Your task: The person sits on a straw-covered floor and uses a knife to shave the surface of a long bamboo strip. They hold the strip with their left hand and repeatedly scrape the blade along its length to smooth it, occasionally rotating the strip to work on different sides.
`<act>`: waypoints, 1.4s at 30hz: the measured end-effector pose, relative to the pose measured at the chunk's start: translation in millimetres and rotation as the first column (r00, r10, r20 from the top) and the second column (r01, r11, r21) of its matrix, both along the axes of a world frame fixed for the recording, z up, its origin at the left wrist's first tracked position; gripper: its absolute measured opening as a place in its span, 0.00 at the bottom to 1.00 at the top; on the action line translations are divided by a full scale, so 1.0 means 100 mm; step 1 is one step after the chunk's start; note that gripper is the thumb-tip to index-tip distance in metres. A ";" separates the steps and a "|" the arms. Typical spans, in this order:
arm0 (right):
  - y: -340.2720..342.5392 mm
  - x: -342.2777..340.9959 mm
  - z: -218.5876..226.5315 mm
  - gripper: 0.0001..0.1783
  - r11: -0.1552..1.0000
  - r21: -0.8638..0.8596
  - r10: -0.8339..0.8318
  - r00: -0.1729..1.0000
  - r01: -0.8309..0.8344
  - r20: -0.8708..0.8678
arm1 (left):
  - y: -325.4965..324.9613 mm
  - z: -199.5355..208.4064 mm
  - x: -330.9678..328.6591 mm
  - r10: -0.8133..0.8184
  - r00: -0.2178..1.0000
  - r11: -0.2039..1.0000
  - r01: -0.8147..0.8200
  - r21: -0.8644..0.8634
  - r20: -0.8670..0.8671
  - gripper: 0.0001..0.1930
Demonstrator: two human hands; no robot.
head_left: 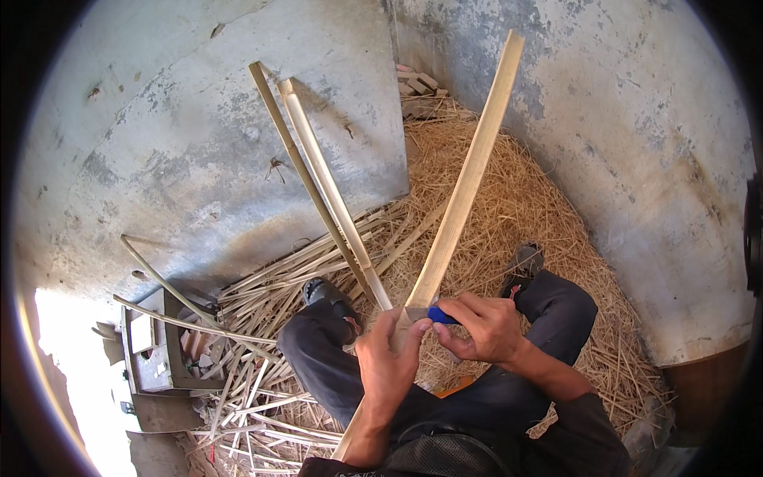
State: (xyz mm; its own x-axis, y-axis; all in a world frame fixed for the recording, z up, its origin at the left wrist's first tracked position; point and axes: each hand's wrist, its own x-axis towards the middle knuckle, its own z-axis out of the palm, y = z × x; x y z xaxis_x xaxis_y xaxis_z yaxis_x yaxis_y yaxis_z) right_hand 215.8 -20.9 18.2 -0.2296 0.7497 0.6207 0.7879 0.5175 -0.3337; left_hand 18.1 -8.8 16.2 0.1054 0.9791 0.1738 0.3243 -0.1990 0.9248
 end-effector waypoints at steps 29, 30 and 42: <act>0.11 0.63 0.09 0.13 0.968 0.074 -0.220 0.955 0.238 -0.198 | -0.29 0.03 -0.29 0.005 0.999 0.985 -0.013 -0.170 -0.050 0.09; 0.05 0.51 0.07 0.13 0.985 0.047 -0.159 0.974 0.168 -0.162 | -0.26 0.05 -0.28 0.002 0.999 0.984 -0.008 -0.179 -0.035 0.09; -0.09 -0.02 -0.03 0.16 0.999 -0.022 0.041 0.997 -0.042 -0.071 | -0.14 0.13 -0.12 -0.005 1.000 1.000 0.005 -0.017 -0.023 0.09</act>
State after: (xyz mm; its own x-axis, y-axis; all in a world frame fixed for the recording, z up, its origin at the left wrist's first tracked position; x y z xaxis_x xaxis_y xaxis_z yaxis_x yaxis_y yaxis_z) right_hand 213.8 -30.1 14.9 -0.2173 0.7550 0.6187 0.7402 0.5406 -0.3997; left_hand 5.8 -22.7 29.0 0.1140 0.9814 0.1542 0.3449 -0.1847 0.9203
